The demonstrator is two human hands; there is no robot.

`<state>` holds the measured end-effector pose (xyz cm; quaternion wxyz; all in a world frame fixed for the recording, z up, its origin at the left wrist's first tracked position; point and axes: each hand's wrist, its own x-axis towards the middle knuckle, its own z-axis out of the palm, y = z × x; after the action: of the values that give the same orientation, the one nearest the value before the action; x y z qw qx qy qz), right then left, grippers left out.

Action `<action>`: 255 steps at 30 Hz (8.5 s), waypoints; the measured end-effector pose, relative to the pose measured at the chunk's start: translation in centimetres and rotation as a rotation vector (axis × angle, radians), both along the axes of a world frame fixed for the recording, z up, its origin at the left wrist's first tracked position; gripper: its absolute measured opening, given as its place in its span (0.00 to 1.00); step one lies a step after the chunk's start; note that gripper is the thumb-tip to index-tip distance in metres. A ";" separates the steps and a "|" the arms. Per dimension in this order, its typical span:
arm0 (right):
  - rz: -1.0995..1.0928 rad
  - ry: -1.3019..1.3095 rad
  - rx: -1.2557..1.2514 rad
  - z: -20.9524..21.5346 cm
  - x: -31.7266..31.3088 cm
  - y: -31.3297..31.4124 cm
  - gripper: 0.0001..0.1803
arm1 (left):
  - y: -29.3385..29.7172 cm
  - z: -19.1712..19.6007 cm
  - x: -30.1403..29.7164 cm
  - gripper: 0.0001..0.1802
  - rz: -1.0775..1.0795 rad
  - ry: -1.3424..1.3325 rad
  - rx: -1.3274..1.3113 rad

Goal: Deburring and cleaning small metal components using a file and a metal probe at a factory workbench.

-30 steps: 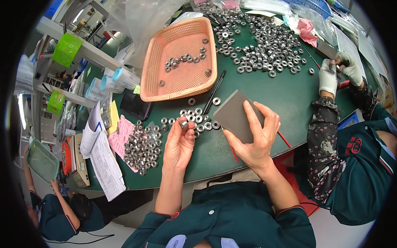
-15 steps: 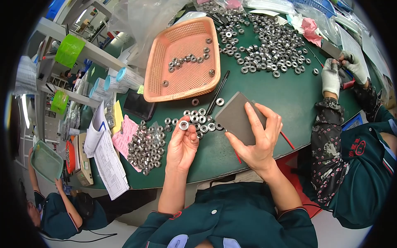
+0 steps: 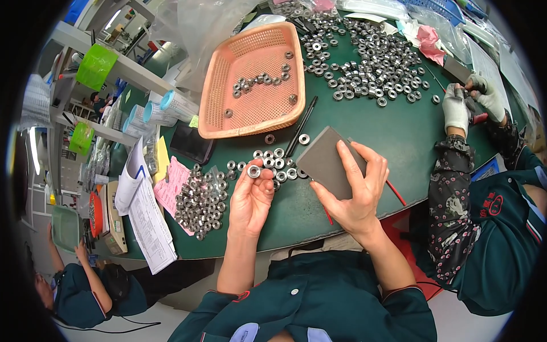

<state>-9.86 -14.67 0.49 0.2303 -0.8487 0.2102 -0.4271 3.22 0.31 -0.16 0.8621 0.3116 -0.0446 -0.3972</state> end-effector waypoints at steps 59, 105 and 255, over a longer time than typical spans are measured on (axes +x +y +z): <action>0.340 -0.106 0.280 1.1 1.9 1.4 0.09 | -1.0 2.2 -1.7 0.14 0.061 -0.730 0.533; -0.035 0.011 0.203 0.2 -7.5 2.5 0.22 | -6.1 1.3 -5.8 0.11 -0.158 -0.554 0.405; 0.026 0.087 0.025 -1.2 -7.0 3.3 0.28 | -5.9 0.5 -6.0 0.12 0.033 -0.663 0.406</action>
<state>-16.89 -11.42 -0.69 0.2371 -0.8662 0.2141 -0.3842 -2.73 -5.62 0.30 0.7279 0.5880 -0.2362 -0.2620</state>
